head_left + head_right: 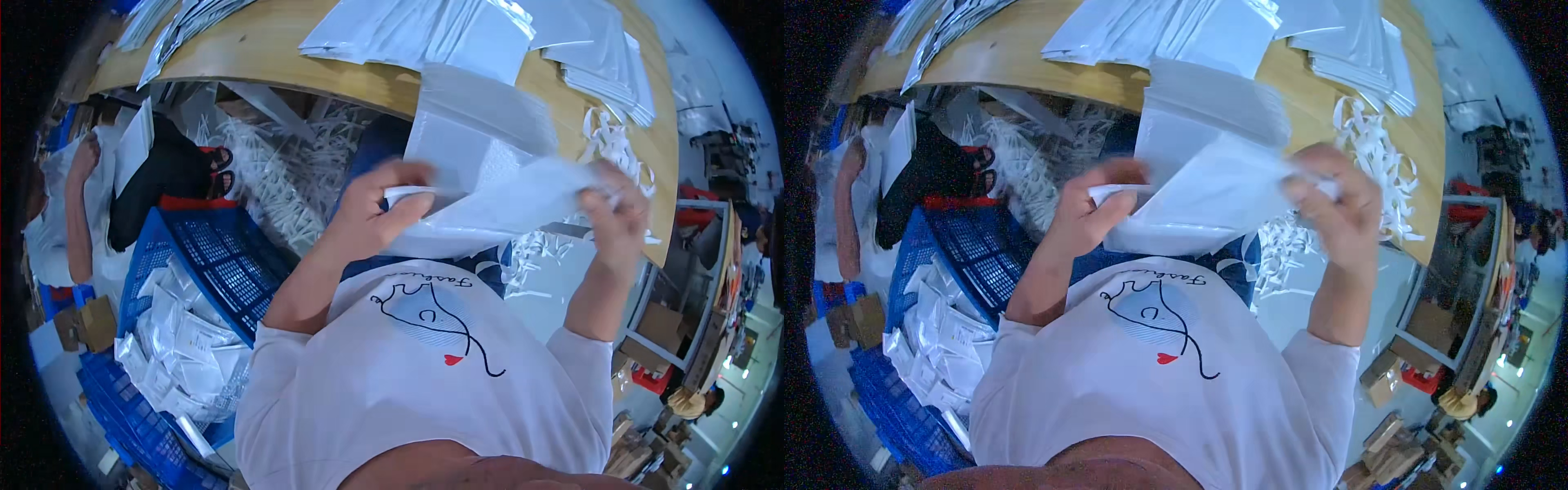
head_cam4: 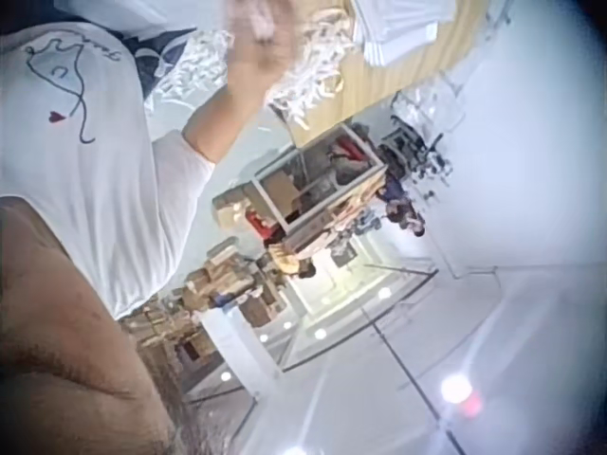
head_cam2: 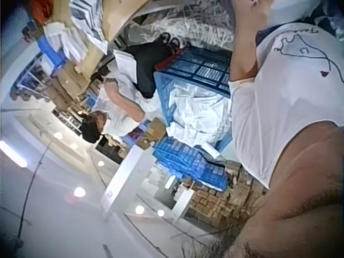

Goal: Packaging thin electronic devices into protective white bubble mailers at a workbench.

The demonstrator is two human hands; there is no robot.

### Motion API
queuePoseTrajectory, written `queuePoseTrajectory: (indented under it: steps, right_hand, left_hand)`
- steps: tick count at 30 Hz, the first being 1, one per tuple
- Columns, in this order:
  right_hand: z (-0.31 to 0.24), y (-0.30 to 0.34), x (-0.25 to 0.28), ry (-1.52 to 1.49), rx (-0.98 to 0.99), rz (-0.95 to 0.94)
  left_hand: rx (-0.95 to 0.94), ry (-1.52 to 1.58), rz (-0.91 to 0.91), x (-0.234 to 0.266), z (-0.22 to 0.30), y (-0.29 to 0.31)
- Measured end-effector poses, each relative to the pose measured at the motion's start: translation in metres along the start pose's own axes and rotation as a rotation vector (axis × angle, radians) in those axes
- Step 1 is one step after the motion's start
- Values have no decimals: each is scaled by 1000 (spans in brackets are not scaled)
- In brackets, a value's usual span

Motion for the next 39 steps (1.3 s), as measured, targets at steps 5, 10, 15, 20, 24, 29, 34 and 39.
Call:
queuePoseTrajectory:
  steps: [5, 10, 15, 20, 24, 29, 34, 39]
  right_hand:
    - [-9, 10, -58, 564, 478, -122]
    - [5, 27, -60, 559, 678, 178]
    - [44, 52, -122, 656, 625, -175]
    - [55, 43, -114, 590, 359, -353]
    - [52, 32, -107, 431, 147, -480]
    - [46, 29, -125, 401, 406, -117]
    - [48, 22, -135, 315, 501, -116]
    - [60, -2, -52, -108, -87, 663]
  left_hand:
    - [500, 232, -171, 7, -20, 11]
    - [591, 335, -3, 9, -29, 10]
    - [522, 320, -13, 8, -31, 11]
    - [422, 268, -67, 7, -33, 16]
    - [365, 214, -132, 9, -31, 13]
    - [331, 46, -168, 9, -29, 9]
    - [-39, -7, -128, -7, -20, 8]
    - [98, -49, -98, -5, -17, 5]
Point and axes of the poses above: each hand's wrist, its own y-axis away from the middle knuckle, its own x-axis out of the back of the hand, z = x × y, the point moved 1 cm from there along -y, towards the middle knuckle, and after that the axes turned 13 degrees about z, right-handed, at the moved point
